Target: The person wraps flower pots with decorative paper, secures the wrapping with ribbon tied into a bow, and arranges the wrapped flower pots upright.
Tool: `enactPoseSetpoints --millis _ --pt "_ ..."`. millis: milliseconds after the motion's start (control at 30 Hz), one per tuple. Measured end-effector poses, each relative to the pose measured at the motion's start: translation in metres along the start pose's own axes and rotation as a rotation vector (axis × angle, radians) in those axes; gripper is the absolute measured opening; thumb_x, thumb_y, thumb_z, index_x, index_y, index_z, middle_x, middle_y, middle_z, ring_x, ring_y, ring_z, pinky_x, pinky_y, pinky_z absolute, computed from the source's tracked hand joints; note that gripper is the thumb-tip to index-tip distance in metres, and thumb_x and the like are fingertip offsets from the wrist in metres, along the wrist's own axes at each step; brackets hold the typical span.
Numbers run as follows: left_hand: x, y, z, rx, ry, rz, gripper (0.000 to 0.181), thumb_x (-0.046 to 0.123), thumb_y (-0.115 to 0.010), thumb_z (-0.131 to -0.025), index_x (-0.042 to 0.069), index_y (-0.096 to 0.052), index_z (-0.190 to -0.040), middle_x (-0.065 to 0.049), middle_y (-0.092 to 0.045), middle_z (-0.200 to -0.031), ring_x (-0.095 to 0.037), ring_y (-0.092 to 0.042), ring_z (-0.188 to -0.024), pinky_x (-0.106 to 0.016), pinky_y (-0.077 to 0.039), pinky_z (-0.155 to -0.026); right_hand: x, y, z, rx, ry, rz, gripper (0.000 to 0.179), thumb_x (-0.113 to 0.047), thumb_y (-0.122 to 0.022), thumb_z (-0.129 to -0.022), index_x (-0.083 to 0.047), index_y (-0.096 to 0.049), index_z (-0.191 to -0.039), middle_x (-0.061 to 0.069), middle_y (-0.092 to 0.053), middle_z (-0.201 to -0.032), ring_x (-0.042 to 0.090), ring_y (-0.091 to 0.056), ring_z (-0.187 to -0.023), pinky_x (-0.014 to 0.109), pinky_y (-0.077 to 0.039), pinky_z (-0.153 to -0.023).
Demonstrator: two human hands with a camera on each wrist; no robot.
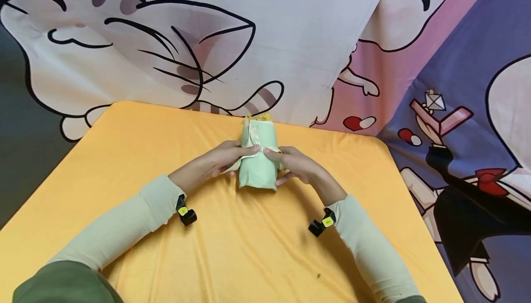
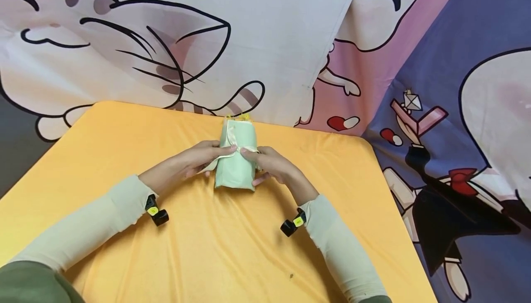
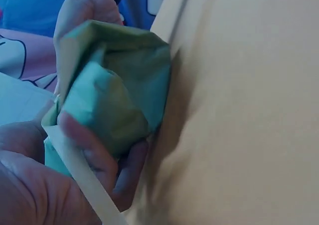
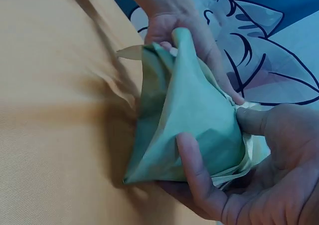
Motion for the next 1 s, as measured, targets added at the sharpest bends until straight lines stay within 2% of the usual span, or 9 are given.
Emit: enactPoseSetpoints --millis 200,367,433,500,567,633,700,833,1000 --pt "0.019 0.014 -0.002 0.133 -0.153 -0.129 0.070 0.041 -0.082 -0.106 0.012 -0.050 -0.162 -0.017 -0.070 -0.130 -0.014 -0.052 -0.072 -0.024 -0.041 -0.051 -0.011 0.004 -0.014 0.124 0.149 -0.027 0.063 -0.024 -0.068 -0.114 0.000 -0.036 -0.162 0.024 -0.052 -0.154 0.037 -0.067 -0.129 0.045 -0.071 -0.088" --pt "0.031 0.024 -0.011 0.230 -0.295 -0.203 0.088 0.027 -0.089 -0.101 0.022 -0.039 -0.174 -0.021 -0.062 -0.151 -0.022 -0.061 -0.077 -0.028 -0.043 -0.051 -0.019 0.008 -0.032 0.192 0.273 -0.060 0.071 -0.011 -0.071 -0.109 -0.003 -0.025 -0.163 0.025 -0.035 -0.166 0.050 -0.066 -0.135 0.057 -0.069 -0.098" --pt "0.034 0.026 -0.016 0.254 -0.343 -0.202 0.092 0.018 -0.090 -0.100 0.025 -0.038 -0.176 -0.020 -0.058 -0.161 -0.028 -0.069 -0.092 -0.030 -0.051 -0.055 -0.022 0.010 -0.039 0.217 0.316 -0.069 0.075 -0.007 -0.073 -0.106 -0.005 -0.024 -0.162 0.025 -0.032 -0.168 0.053 -0.065 -0.137 0.062 -0.067 -0.102" --pt "0.037 0.028 -0.021 0.266 -0.391 -0.195 0.092 0.007 -0.089 -0.098 0.024 -0.040 -0.174 -0.018 -0.055 -0.167 -0.036 -0.072 -0.118 -0.032 -0.061 -0.071 -0.024 0.012 -0.045 0.250 0.352 -0.067 0.078 -0.003 -0.076 -0.104 -0.007 -0.024 -0.162 0.024 -0.031 -0.168 0.052 -0.063 -0.138 0.065 -0.065 -0.104" --pt "0.039 0.029 -0.025 0.281 -0.437 -0.190 0.089 -0.003 -0.087 -0.096 0.018 -0.044 -0.171 -0.019 -0.051 -0.169 -0.042 -0.064 -0.142 -0.042 -0.067 -0.093 -0.026 0.015 -0.050 0.288 0.390 -0.046 0.080 -0.001 -0.079 -0.100 -0.007 -0.025 -0.159 0.024 -0.035 -0.167 0.048 -0.060 -0.142 0.065 -0.063 -0.108" --pt "0.041 0.031 -0.030 0.292 -0.483 -0.186 0.090 -0.013 -0.084 -0.093 0.014 -0.044 -0.169 -0.020 -0.048 -0.170 -0.046 -0.053 -0.156 -0.053 -0.062 -0.113 -0.028 0.017 -0.055 0.319 0.433 -0.015 0.081 0.002 -0.081 -0.097 -0.008 -0.027 -0.157 0.023 -0.036 -0.167 0.044 -0.055 -0.147 0.063 -0.060 -0.112" --pt "0.041 0.032 -0.034 0.294 -0.522 -0.167 0.088 -0.020 -0.080 -0.091 0.009 -0.044 -0.166 -0.023 -0.047 -0.169 -0.048 -0.046 -0.161 -0.060 -0.056 -0.121 -0.030 0.019 -0.059 0.345 0.475 0.008 0.082 0.004 -0.082 -0.095 -0.007 -0.028 -0.155 0.022 -0.037 -0.167 0.043 -0.051 -0.151 0.060 -0.056 -0.116" --pt "0.038 0.034 -0.042 0.300 -0.546 -0.159 0.087 -0.026 -0.074 -0.091 0.007 -0.041 -0.164 -0.024 -0.041 -0.170 -0.047 -0.039 -0.167 -0.058 -0.060 -0.115 -0.031 0.020 -0.066 0.368 0.524 0.014 0.086 0.011 -0.082 -0.092 -0.006 -0.028 -0.155 0.022 -0.035 -0.168 0.045 -0.046 -0.158 0.061 -0.050 -0.125" --pt "0.030 0.035 -0.044 0.310 -0.492 -0.161 0.091 -0.029 -0.072 -0.090 0.009 -0.038 -0.165 -0.022 -0.039 -0.171 -0.043 -0.040 -0.168 -0.045 -0.065 -0.102 -0.025 0.016 -0.069 0.389 0.513 0.045 0.089 0.015 -0.085 -0.088 -0.005 -0.030 -0.156 0.023 -0.036 -0.165 0.045 -0.043 -0.161 0.062 -0.040 -0.134"
Point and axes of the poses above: each hand's wrist, its own z-axis away from the middle knuckle, its own y-axis out of the back of the hand, x = y × z, the point moved 3 cm from there along -z, towards the middle knuckle
